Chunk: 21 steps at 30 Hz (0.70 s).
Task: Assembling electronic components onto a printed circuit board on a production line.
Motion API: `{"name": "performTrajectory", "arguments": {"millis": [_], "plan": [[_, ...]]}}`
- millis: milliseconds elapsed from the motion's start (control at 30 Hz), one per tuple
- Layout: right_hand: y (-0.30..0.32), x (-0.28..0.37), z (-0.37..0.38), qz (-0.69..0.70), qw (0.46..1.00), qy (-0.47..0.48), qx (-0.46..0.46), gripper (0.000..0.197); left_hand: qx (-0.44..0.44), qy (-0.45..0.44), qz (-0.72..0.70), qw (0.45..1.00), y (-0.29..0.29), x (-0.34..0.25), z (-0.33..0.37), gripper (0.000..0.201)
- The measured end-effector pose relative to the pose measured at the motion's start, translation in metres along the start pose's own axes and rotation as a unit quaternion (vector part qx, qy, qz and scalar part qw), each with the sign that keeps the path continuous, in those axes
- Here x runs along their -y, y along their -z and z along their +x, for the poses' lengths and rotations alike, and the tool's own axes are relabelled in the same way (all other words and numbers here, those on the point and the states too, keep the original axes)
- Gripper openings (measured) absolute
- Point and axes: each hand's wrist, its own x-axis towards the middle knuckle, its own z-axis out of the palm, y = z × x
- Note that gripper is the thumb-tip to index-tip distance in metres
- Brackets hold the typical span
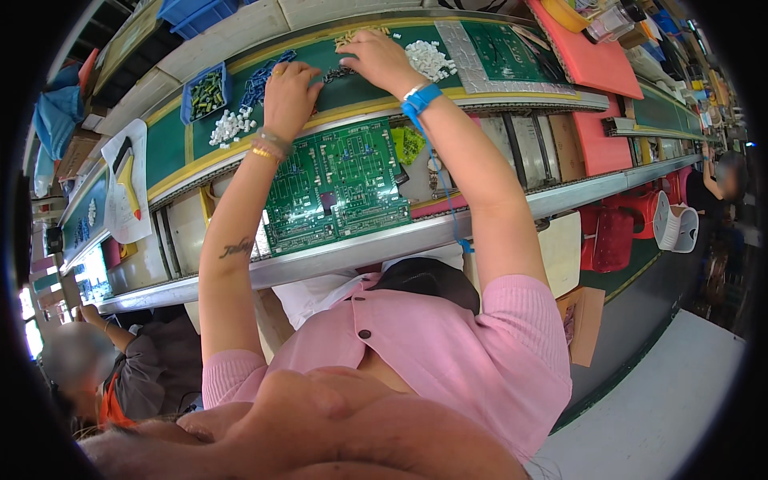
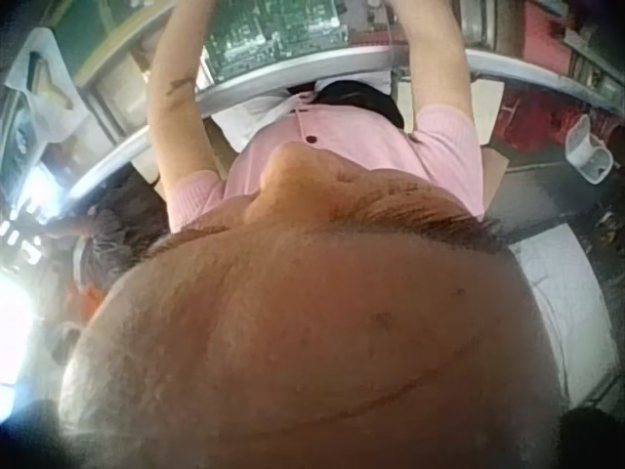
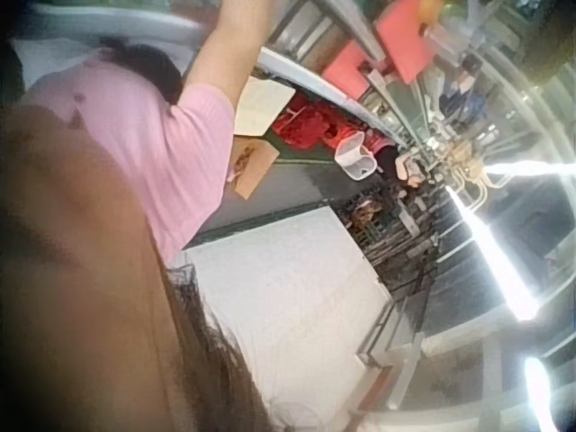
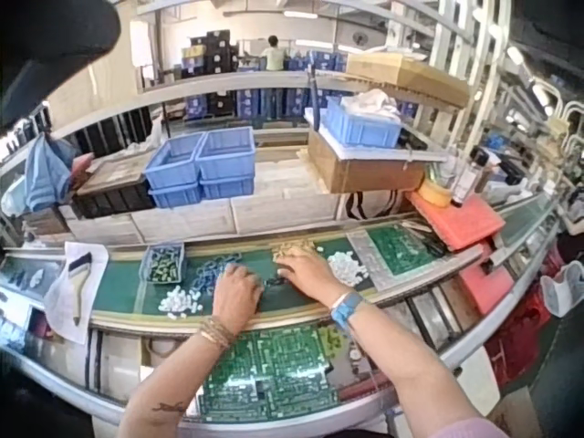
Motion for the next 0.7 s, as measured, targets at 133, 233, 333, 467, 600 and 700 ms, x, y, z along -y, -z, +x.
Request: {"name": "performTrajectory", "arguments": {"millis": [133, 233, 333, 467, 600, 700], "plan": [[-0.004, 0.008, -0.003, -0.013, 0.998, -0.015, 0.058, 0.022, 0.056, 0.042, 0.027, 0.997, -0.017, 0.005, 0.011, 0.016], [0.005, 0.017, -0.017, 0.052, 0.996, -0.043, 0.058, 0.018, 0.097, 0.030, -0.012, 0.995, -0.007, 0.002, 0.008, 0.013], [0.011, 0.017, -0.021, 0.156, 0.982, -0.095, 0.048, 0.015, 0.098, 0.089, -0.118, 0.984, -0.001, -0.007, 0.006, 0.010], [0.014, 0.010, -0.024, 0.190, 0.979, -0.067, 0.014, 0.014, 0.002, 0.000, -0.110, 0.994, -0.006, 0.007, 0.003, 0.007], [0.023, 0.011, -0.034, 0.097, 0.994, -0.043, -0.007, 0.011, 0.013, 0.040, -0.039, 0.998, 0.002, 0.013, -0.004, 0.009], [0.021, 0.014, -0.040, 0.081, 0.994, -0.069, 0.004, 0.008, 0.032, 0.056, -0.001, 0.998, 0.000, 0.012, -0.009, 0.010]]}}
